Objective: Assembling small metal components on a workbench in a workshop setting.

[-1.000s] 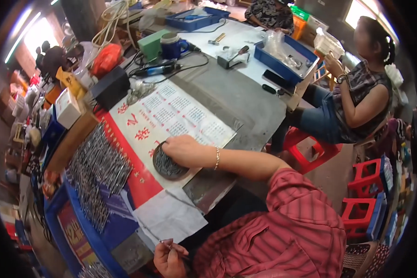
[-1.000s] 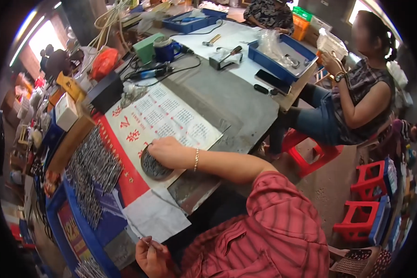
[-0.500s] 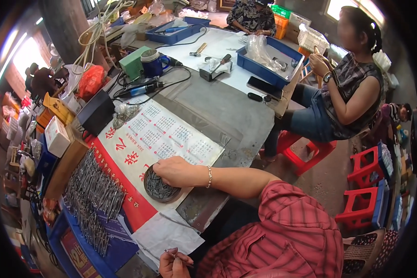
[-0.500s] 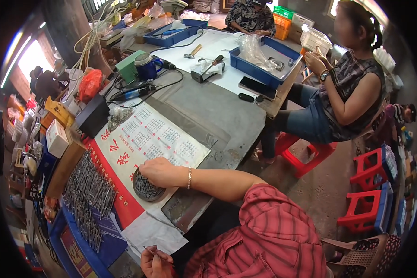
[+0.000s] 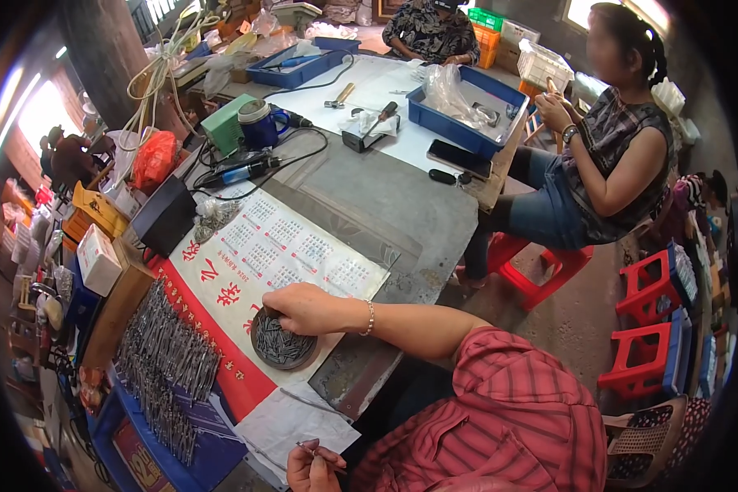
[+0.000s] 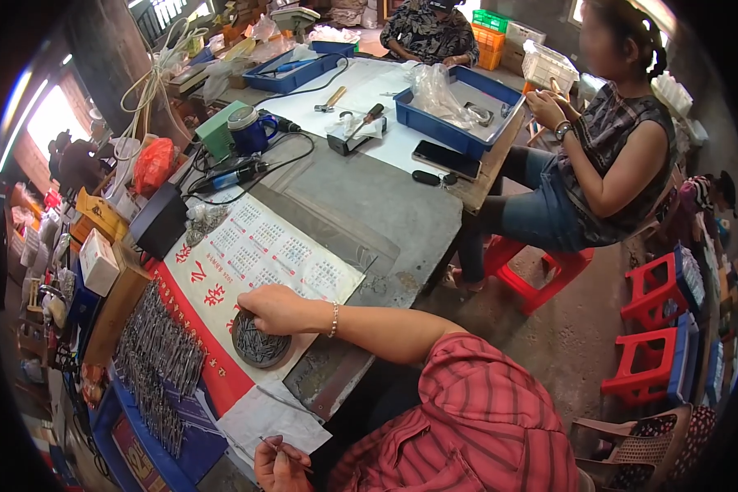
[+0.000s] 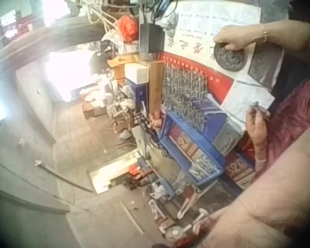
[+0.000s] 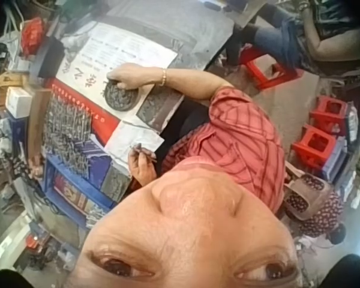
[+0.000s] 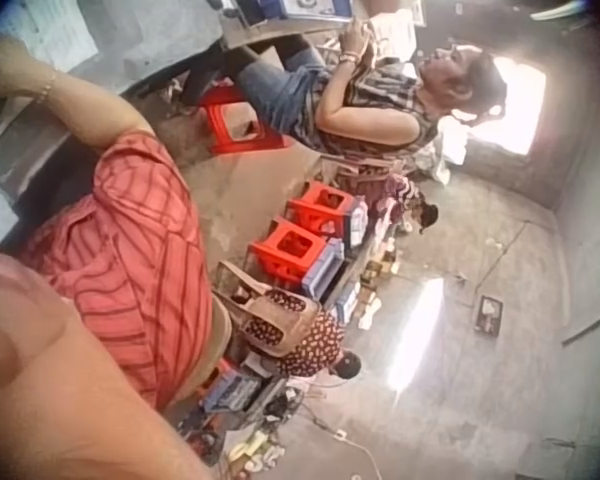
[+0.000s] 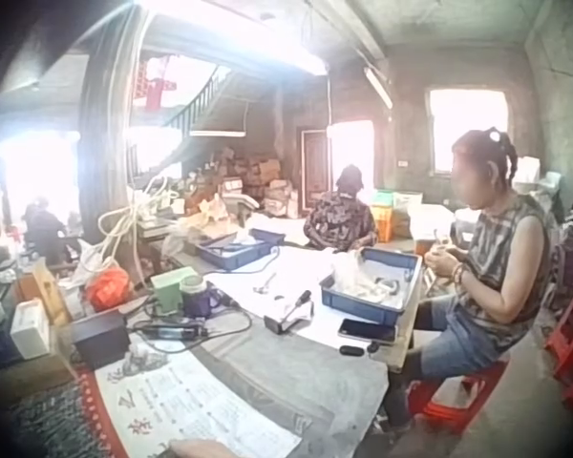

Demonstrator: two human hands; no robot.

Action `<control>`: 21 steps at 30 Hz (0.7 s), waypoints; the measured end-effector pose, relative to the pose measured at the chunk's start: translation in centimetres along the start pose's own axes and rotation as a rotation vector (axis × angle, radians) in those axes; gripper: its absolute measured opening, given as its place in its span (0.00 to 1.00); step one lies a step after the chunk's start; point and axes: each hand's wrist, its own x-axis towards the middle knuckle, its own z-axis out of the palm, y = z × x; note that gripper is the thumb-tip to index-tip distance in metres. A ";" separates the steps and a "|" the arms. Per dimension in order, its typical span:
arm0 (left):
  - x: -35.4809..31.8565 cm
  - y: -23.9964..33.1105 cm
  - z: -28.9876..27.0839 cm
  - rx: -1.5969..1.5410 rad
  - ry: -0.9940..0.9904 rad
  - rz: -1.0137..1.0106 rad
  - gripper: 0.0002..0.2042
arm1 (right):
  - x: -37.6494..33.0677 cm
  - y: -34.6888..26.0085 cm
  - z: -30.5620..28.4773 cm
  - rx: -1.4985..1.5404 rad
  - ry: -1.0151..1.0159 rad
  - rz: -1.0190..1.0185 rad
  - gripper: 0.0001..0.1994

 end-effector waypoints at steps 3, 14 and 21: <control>0.1 0.0 0.2 -0.017 -0.011 0.009 0.12 | 0.1 0.6 0.5 -0.002 0.037 -0.028 0.11; -0.2 0.1 0.5 -0.011 0.011 0.025 0.10 | 0.3 0.9 0.8 0.083 0.076 -0.086 0.11; -0.4 0.2 0.5 -0.015 -0.004 0.033 0.10 | 0.2 0.4 0.5 0.100 0.076 -0.068 0.10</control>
